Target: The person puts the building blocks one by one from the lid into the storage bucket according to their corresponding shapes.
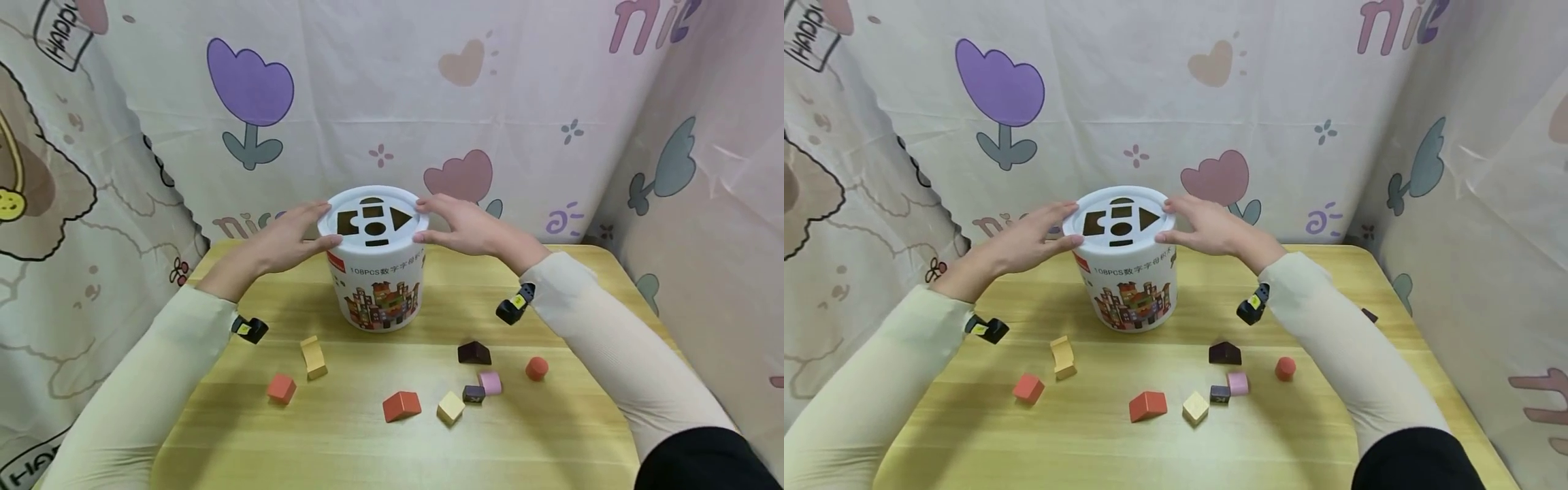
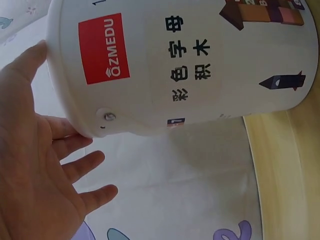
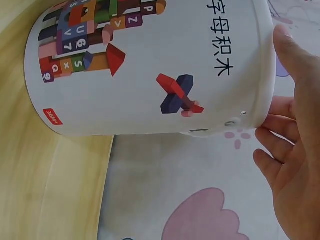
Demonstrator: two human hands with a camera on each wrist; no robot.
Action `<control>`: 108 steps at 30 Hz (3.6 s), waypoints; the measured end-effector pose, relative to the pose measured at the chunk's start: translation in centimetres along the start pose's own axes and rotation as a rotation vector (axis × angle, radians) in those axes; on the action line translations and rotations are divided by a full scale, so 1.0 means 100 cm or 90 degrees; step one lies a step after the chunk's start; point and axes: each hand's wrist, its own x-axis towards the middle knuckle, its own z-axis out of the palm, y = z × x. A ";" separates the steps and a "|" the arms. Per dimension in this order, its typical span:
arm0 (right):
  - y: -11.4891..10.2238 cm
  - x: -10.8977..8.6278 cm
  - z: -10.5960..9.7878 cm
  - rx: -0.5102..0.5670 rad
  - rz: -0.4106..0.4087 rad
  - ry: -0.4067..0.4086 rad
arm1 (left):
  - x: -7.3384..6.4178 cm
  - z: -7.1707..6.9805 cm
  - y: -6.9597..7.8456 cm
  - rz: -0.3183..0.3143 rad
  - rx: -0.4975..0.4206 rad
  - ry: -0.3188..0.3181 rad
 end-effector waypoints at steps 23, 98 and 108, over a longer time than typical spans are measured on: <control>0.010 -0.074 0.004 -0.032 -0.085 0.130 | 0.009 0.017 0.031 0.120 -0.047 0.002; 0.084 -0.216 -0.001 0.015 0.189 0.171 | 0.020 0.017 0.052 0.103 -0.044 -0.046; 0.137 -0.261 0.020 0.033 0.260 0.189 | 0.020 0.018 0.051 0.113 -0.058 -0.040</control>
